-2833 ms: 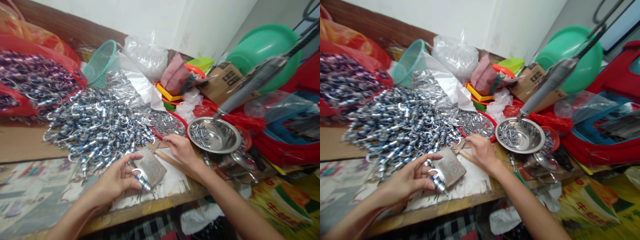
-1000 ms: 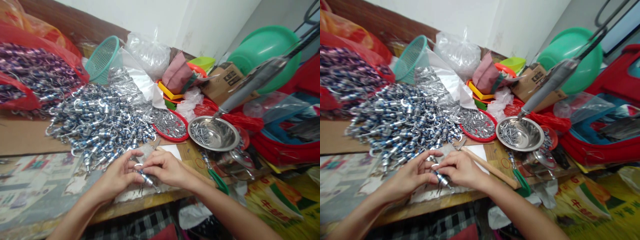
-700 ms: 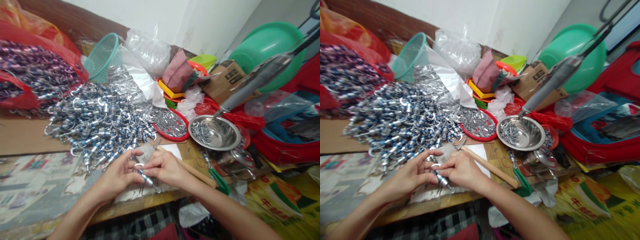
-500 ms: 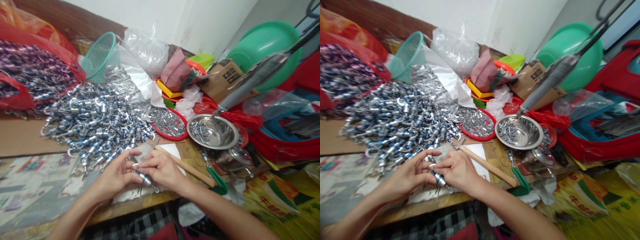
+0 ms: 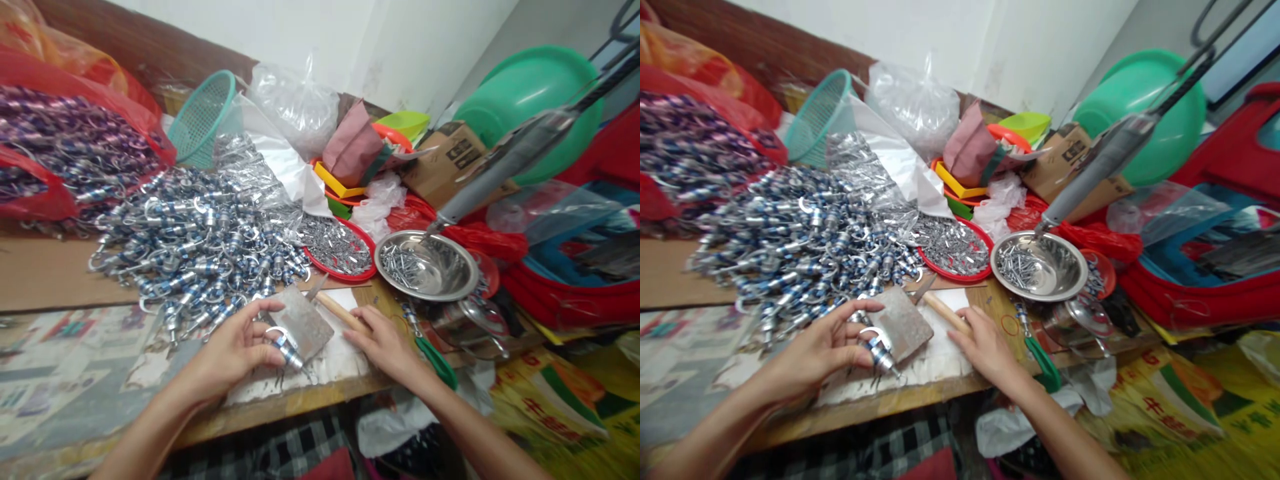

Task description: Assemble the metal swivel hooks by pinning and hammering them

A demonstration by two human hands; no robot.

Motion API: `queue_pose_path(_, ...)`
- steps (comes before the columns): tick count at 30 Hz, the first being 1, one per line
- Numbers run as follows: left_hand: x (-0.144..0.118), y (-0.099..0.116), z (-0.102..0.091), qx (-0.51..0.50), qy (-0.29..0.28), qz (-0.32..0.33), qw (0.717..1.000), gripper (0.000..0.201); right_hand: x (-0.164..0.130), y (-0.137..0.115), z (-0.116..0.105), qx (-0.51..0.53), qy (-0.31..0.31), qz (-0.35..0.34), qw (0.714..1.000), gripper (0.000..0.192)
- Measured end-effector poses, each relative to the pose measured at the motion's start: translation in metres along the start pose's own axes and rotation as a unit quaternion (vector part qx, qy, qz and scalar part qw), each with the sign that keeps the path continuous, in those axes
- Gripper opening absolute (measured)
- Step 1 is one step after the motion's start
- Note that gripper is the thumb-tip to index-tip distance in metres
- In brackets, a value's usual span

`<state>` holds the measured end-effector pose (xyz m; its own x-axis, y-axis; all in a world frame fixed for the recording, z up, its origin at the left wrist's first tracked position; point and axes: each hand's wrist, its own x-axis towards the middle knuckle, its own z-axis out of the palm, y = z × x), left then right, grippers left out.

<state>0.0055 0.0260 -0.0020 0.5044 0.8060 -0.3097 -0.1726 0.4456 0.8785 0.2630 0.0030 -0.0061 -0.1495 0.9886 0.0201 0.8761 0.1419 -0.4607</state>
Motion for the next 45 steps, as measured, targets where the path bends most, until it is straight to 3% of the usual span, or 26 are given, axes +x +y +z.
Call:
queue_pose_path(2,0.0,0.0,0.0,0.001,0.001,0.0,1.0,0.065,-0.011,-0.012,-0.008,0.023,0.046,-0.027,0.998,0.022)
queue_pose_path(6,0.0,0.001,-0.001,0.002,0.004,0.004,1.0,0.065,-0.033,-0.04,-0.027,0.049,0.105,-0.149,0.982,0.04)
queue_pose_path(9,0.001,0.002,0.0,0.007,0.012,0.003,1.0,0.066,-0.045,-0.048,-0.028,0.017,0.095,-0.2,0.975,0.049)
queue_pose_path(12,0.0,0.003,0.001,0.017,0.025,0.002,1.0,0.068,-0.053,-0.046,-0.019,-0.024,0.05,-0.206,0.977,0.05)
queue_pose_path(18,-0.001,0.003,0.001,0.021,0.041,-0.001,0.999,0.068,-0.055,-0.035,-0.006,0.03,0.063,-0.168,0.983,0.047)
queue_pose_path(22,-0.005,0.002,0.002,0.094,0.06,0.0,0.994,0.04,-0.028,-0.013,0.0,0.094,0.094,-0.036,0.99,0.039)
queue_pose_path(25,-0.008,0.002,0.003,0.2,0.094,0.024,0.975,0.015,0.001,0.004,0.007,0.063,0.038,-0.015,0.997,0.035)
queue_pose_path(27,-0.008,0.002,0.003,0.254,0.12,0.074,0.957,0.012,0.023,0.009,0.009,0.006,0.023,-0.031,0.999,0.029)
queue_pose_path(30,-0.007,0.001,0.004,0.301,0.147,0.138,0.932,0.009,0.063,0.009,0.005,-0.064,0.064,-0.02,0.996,0.029)
queue_pose_path(33,-0.006,-0.001,0.004,0.34,0.157,0.165,0.912,0.008,0.111,0.004,-0.001,-0.111,0.08,0.015,0.991,0.027)
queue_pose_path(37,-0.007,-0.001,0.005,0.361,0.149,0.187,0.901,0.01,0.156,-0.003,-0.001,-0.154,0.039,0.044,0.986,0.016)
queue_pose_path(41,-0.01,0.0,0.006,0.351,0.148,0.184,0.906,0.012,0.163,-0.004,-0.005,-0.15,0.031,0.048,0.987,0.028)
queue_pose_path(45,-0.012,-0.001,0.006,0.329,0.149,0.177,0.915,0.015,0.142,-0.006,-0.018,-0.096,0.073,0.032,0.992,0.024)
